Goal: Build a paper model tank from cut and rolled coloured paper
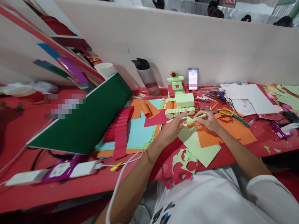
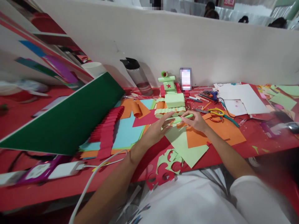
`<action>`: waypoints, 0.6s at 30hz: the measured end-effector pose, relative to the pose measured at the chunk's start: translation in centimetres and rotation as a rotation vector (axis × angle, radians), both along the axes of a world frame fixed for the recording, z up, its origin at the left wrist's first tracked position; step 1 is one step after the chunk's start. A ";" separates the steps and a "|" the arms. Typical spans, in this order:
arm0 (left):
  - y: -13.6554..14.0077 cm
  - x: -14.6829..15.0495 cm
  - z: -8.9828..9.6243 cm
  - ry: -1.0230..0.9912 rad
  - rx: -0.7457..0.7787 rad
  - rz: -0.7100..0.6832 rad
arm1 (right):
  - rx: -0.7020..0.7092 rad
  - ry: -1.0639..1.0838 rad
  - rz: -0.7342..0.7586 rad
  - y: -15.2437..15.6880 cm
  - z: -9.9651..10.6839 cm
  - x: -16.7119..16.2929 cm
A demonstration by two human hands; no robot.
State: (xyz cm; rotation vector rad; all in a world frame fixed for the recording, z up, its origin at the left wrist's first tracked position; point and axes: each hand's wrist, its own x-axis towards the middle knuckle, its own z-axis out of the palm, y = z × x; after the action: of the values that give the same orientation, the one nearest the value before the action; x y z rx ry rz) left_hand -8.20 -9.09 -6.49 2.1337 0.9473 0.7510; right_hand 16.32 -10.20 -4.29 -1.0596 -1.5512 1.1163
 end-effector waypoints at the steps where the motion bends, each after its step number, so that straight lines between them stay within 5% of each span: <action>1: 0.0 0.0 -0.1 0.001 -0.006 -0.016 | 0.009 -0.022 0.001 0.0 0.0 -0.1; 14: -0.3 0.2 -0.1 0.147 0.080 -0.050 | 0.045 -0.152 0.075 0.5 -1.6 -0.4; 18: -0.3 0.4 -0.6 0.054 0.139 -0.065 | 0.003 -0.117 0.137 0.8 -2.0 -0.1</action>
State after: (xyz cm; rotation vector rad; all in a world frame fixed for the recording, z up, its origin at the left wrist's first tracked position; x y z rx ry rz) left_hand -7.82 -9.43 -7.04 2.3047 0.8718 0.7492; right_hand 16.22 -9.40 -6.31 -1.0452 -1.7387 1.1617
